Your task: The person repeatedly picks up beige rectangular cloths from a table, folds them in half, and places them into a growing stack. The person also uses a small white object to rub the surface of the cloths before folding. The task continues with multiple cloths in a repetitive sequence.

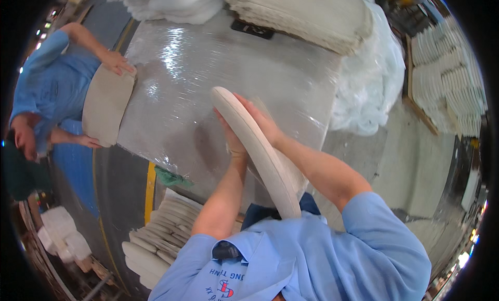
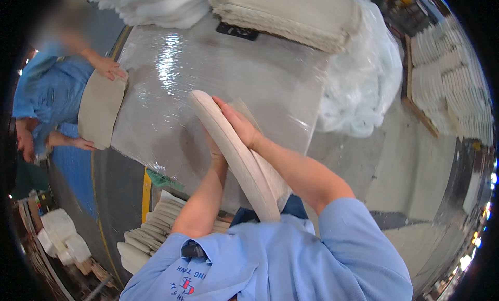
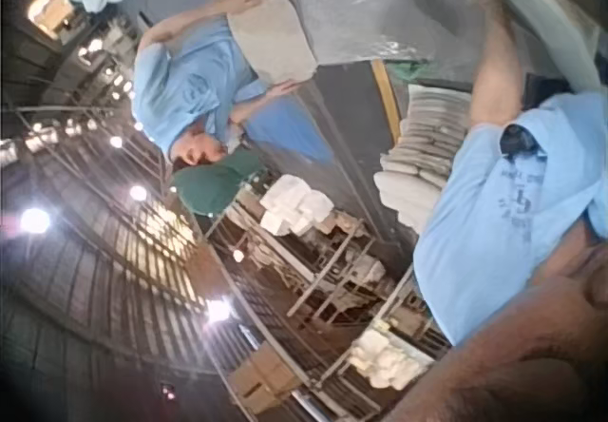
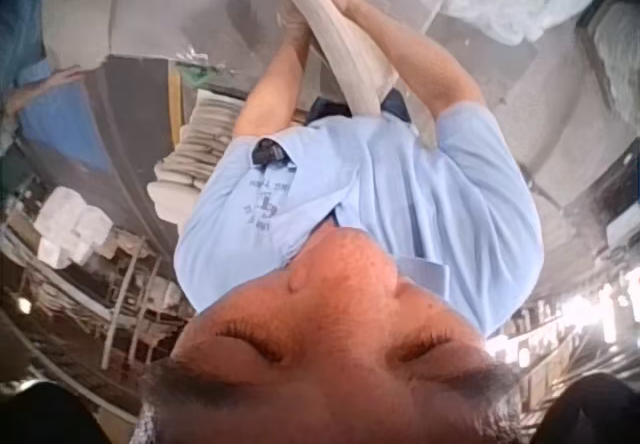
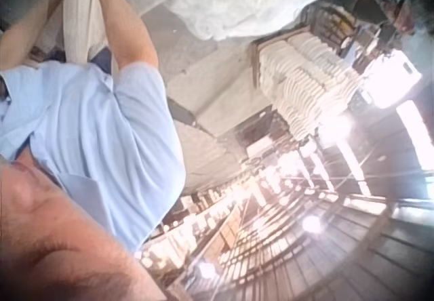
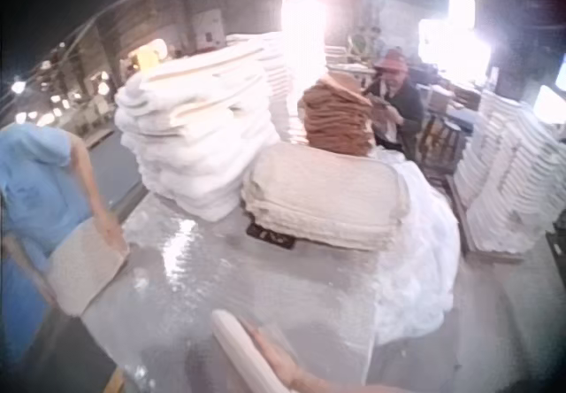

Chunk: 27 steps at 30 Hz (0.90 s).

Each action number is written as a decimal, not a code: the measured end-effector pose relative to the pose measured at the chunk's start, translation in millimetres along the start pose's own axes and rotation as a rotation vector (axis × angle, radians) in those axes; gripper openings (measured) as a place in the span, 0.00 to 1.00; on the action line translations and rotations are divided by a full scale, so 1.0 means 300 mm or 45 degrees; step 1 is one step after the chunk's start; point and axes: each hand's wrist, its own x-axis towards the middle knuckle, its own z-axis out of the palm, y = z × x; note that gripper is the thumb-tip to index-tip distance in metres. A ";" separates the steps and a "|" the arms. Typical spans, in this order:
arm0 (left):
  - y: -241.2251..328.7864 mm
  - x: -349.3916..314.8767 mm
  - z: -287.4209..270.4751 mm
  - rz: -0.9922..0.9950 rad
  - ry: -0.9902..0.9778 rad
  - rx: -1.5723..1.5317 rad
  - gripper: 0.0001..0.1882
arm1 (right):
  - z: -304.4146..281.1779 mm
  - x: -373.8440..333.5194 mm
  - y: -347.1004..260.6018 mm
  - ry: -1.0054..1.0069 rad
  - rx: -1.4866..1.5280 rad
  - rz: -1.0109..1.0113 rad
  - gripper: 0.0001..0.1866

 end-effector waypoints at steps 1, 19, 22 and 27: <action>0.059 -0.025 -0.017 -0.104 -0.073 0.099 0.33 | -0.013 -0.044 0.008 0.013 -0.034 0.058 0.39; 0.073 -0.486 0.043 -0.423 -0.340 -0.061 0.20 | 0.186 -0.622 0.168 0.607 -0.182 -0.111 0.37; 0.192 -0.420 0.013 -0.817 -0.476 -0.327 0.21 | 0.302 -0.615 0.128 0.767 -0.296 -0.311 0.38; 0.438 -0.241 -0.081 -0.411 -1.136 0.391 0.29 | 0.511 -0.731 0.162 0.706 -0.056 -0.383 0.39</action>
